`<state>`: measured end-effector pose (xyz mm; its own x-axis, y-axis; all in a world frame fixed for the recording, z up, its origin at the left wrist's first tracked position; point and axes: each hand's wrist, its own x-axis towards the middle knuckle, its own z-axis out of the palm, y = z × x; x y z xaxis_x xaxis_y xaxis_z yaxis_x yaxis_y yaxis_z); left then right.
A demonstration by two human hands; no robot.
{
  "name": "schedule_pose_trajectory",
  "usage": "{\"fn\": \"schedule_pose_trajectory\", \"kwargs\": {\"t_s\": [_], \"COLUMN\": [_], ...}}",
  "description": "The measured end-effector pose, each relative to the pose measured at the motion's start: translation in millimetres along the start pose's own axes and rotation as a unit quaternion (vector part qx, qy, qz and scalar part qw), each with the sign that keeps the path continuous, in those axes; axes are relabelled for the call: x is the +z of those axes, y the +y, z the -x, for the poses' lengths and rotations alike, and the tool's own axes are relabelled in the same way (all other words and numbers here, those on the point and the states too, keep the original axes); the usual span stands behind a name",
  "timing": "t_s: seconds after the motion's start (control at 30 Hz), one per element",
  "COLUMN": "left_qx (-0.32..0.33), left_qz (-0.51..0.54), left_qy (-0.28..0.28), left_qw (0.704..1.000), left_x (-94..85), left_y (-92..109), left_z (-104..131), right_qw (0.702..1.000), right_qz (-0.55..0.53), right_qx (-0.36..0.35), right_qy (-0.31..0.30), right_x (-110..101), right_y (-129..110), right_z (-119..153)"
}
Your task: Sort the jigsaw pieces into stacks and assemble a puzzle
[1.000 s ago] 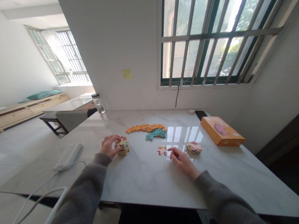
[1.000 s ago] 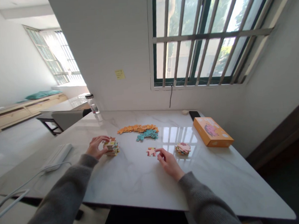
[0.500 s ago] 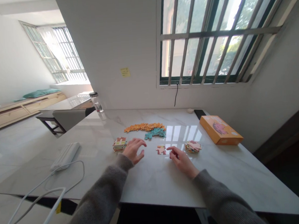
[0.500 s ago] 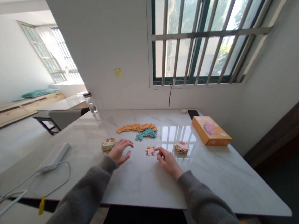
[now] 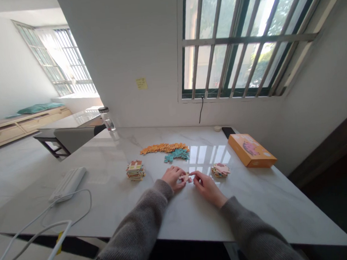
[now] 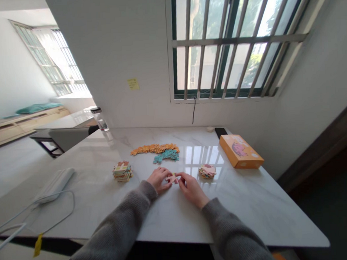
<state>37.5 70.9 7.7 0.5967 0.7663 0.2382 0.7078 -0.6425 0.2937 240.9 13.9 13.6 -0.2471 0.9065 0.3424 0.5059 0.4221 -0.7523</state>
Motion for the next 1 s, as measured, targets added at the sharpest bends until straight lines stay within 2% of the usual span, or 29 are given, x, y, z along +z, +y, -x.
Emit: {"fn": "schedule_pose_trajectory", "kwargs": {"t_s": [0.17, 0.27, 0.37, 0.47, 0.57, 0.63, 0.73, 0.83, 1.0], "left_qx": [0.076, 0.143, 0.181, 0.177, 0.13, 0.109, 0.116, 0.134, 0.197], "left_qz": [-0.032, -0.07, -0.09, -0.073, -0.023, 0.015, 0.039, 0.02, -0.003], "left_qy": [0.048, 0.08, 0.103, 0.123, 0.161, 0.186, 0.208, 0.23, 0.228], "left_qw": [0.995, 0.984, 0.974, 0.974, 0.978, 0.976, 0.97, 0.964, 0.954], "left_x": [6.8, 5.7, 4.5, 7.4, 12.6, 15.0, 14.8, 10.5, 3.2], "left_y": [14, 21, 22, 18, 12, 9, 10, 13, 18], "left_z": [11, 15, 16, 17, 18, 18, 18, 18, 17], "right_qw": [0.997, 0.996, 0.997, 1.0, 0.995, 0.981, 0.957, 0.964, 0.991], "right_qz": [0.038, 0.071, 0.079, 0.015, -0.091, -0.18, -0.268, -0.238, -0.114], "right_qx": [-0.029, -0.022, -0.013, 0.01, 0.048, 0.075, 0.111, 0.112, 0.048], "right_qy": [0.063, 0.05, 0.014, -0.012, -0.012, -0.001, -0.007, -0.027, -0.056], "right_x": [0, 2, 3, 2, 0, -1, 0, 0, -2], "right_y": [6, 11, 13, 10, 5, 3, 0, -1, 0], "right_z": [-2, -2, -1, -2, -4, -6, -6, -5, -3]}}
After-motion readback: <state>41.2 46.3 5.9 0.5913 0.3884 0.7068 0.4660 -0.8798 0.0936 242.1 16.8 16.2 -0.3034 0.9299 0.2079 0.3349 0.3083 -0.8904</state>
